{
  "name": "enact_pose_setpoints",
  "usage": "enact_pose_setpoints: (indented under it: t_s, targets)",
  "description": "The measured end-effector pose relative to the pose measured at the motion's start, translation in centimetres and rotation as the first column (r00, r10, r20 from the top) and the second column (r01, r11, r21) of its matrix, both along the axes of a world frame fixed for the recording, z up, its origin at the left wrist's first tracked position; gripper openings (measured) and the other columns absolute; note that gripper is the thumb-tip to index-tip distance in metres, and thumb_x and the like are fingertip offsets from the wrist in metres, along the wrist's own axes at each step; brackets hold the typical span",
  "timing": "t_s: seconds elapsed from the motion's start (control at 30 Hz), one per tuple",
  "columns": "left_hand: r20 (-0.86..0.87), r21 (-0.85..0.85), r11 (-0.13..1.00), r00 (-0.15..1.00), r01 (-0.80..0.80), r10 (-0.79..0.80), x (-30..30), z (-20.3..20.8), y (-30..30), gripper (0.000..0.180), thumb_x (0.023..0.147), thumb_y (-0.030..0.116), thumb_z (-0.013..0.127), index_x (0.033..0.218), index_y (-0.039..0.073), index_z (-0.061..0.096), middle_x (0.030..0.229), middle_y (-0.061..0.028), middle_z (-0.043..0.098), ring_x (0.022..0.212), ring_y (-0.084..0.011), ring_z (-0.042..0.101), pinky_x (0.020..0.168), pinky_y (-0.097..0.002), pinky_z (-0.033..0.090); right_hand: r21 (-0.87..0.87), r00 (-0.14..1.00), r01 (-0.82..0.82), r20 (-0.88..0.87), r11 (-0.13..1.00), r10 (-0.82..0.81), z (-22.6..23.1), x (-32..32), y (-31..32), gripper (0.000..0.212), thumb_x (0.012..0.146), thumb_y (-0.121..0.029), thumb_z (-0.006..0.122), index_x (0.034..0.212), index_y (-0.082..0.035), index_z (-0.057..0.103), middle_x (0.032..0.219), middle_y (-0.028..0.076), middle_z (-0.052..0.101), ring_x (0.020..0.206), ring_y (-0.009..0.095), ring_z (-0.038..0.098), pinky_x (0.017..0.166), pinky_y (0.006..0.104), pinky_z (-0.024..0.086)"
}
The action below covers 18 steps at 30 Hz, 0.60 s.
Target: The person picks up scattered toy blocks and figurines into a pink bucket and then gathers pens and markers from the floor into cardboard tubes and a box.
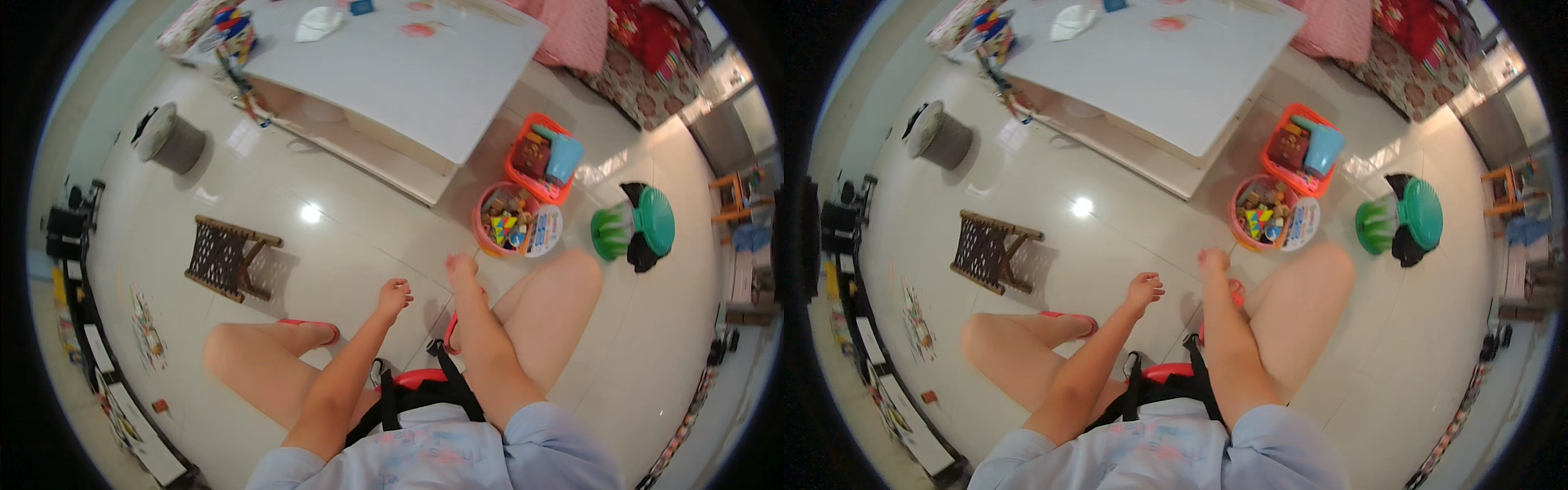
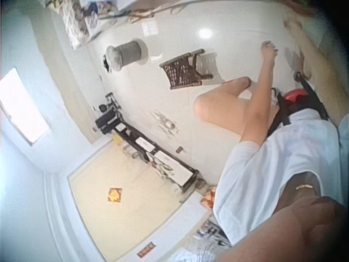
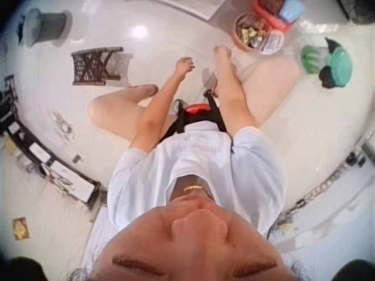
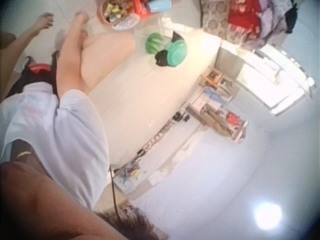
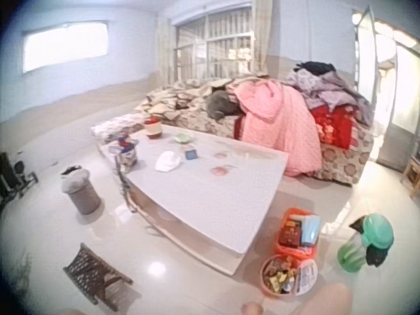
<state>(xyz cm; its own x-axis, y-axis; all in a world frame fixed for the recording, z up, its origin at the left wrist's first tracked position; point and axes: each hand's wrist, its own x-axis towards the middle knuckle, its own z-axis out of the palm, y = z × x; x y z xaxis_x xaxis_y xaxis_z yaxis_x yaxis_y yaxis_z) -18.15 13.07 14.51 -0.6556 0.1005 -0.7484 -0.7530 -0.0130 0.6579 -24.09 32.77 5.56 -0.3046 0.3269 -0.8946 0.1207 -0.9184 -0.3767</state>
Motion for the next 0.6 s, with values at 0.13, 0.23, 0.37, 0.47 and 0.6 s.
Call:
enact_pose_setpoints:
  t_s: [0.13, 0.23, 0.37, 0.47, 0.6]
  targets:
    - [-0.045, -0.014, 0.993, 0.992, -0.118, 0.117, 0.4, 0.2, -2.6, 0.031, 0.078, 0.014, 0.052, 0.106, 0.001, 0.048, 0.078, -0.0066, 0.056, 0.062, -0.0156, 0.057, 0.05, -0.026, 0.043, -0.007, 0.924, -0.381, -0.002, 0.924, 0.381, 1.8, 4.3, -9.4, 0.006, 0.083, -0.01, 0.046, 0.08, -0.005, 0.048, 0.057, 0.007, 0.051, 0.049, 0.018, 0.051, 0.044, 0.028, 0.041]
    - [-0.102, 0.009, 0.973, 0.968, -0.23, 0.23, 0.9, 1.4, -4.8, 0.029, 0.079, 0.013, 0.051, 0.104, 0.0, 0.049, 0.076, -0.0075, 0.056, 0.058, -0.0148, 0.056, 0.047, -0.0248, 0.042, 0.128, 0.708, -0.704, 0.055, 0.698, 0.704, 5.4, 5.6, -14.3, 0.008, 0.083, -0.011, 0.046, 0.084, -0.004, 0.05, 0.061, 0.008, 0.054, 0.051, 0.017, 0.052, 0.045, 0.0275, 0.042]
    - [-0.142, 0.053, 0.956, 0.945, -0.289, 0.293, 1.8, 3.4, -7.4, 0.03, 0.08, 0.015, 0.049, 0.107, 0.003, 0.047, 0.086, -0.0102, 0.057, 0.067, -0.0166, 0.057, 0.055, -0.0273, 0.046, 0.294, 0.553, -0.793, -0.016, 0.533, 0.833, 9.0, 5.6, -17.2, 0.019, 0.082, -0.009, 0.046, 0.099, -0.003, 0.05, 0.067, 0.008, 0.054, 0.058, 0.017, 0.054, 0.05, 0.0282, 0.046]
    - [-0.146, 0.04, 0.935, 0.923, -0.353, 0.355, 2.9, 4.2, -9.6, 0.028, 0.08, 0.014, 0.049, 0.105, 0.003, 0.048, 0.085, -0.0102, 0.057, 0.067, -0.0172, 0.058, 0.055, -0.0273, 0.046, 0.334, 0.531, -0.78, -0.094, 0.529, 0.842, 11.0, 5.9, -19.2, 0.024, 0.082, -0.008, 0.045, 0.105, -0.002, 0.05, 0.068, 0.008, 0.054, 0.06, 0.016, 0.054, 0.049, 0.0259, 0.044]
    - [-0.164, 0.065, 0.892, 0.877, -0.447, 0.451, 4.9, 5.1, -12.0, 0.025, 0.079, 0.013, 0.049, 0.103, 0.003, 0.048, 0.083, -0.0104, 0.057, 0.065, -0.0179, 0.058, 0.054, -0.0273, 0.046, 0.413, 0.442, -0.819, 0.011, 0.399, 0.897, 10.8, 7.4, -22.1, 0.023, 0.082, -0.006, 0.043, 0.103, 0.0, 0.05, 0.071, 0.009, 0.056, 0.058, 0.015, 0.054, 0.048, 0.0248, 0.044]
